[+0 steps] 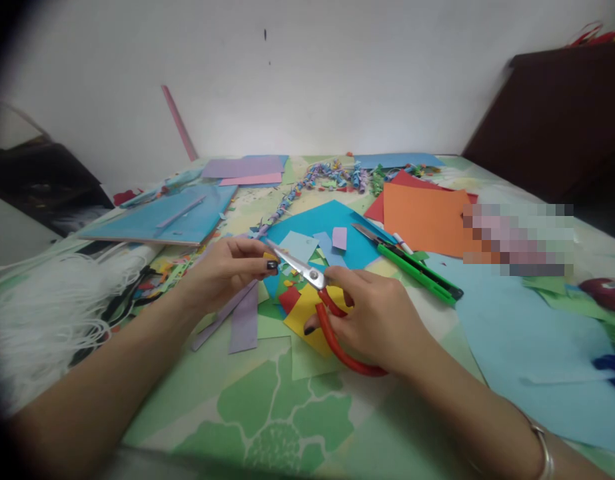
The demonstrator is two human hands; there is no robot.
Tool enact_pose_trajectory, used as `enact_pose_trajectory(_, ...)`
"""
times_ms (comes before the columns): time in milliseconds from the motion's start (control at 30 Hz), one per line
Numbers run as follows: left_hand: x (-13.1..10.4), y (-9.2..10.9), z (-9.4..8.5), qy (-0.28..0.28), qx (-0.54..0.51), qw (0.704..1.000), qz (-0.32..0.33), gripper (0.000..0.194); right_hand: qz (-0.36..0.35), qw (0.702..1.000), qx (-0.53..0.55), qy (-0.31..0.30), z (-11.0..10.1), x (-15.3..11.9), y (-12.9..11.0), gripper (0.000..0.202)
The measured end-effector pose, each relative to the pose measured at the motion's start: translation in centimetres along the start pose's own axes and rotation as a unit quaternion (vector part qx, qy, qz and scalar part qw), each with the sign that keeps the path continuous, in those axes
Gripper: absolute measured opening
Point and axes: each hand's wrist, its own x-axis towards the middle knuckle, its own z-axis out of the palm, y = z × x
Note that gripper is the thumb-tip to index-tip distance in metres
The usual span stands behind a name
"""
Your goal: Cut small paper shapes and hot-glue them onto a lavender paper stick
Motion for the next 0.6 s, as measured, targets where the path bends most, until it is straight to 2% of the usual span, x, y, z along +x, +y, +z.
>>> enact_pose_trajectory(200, -0.1, -0.2, 0.0, -0.002, -0.022, 1.000, 0.004, 0.010, 0.045, 0.999, 0.015, 0.014, 0.0, 0.3, 0.2, 0.033)
enact_pose_trajectory(400, -0.2, -0.1, 0.5, -0.007, -0.014, 1.000, 0.007, 0.007, 0.036, 0.999, 0.007, -0.029, 0.0, 0.2, -0.3, 0.034)
enact_pose_trajectory(600, -0.4, 0.1, 1.0, -0.011, 0.002, 1.000, 0.007, 0.010, 0.032, 0.999, -0.010, -0.032, 0.1, 0.1, -0.4, 0.033)
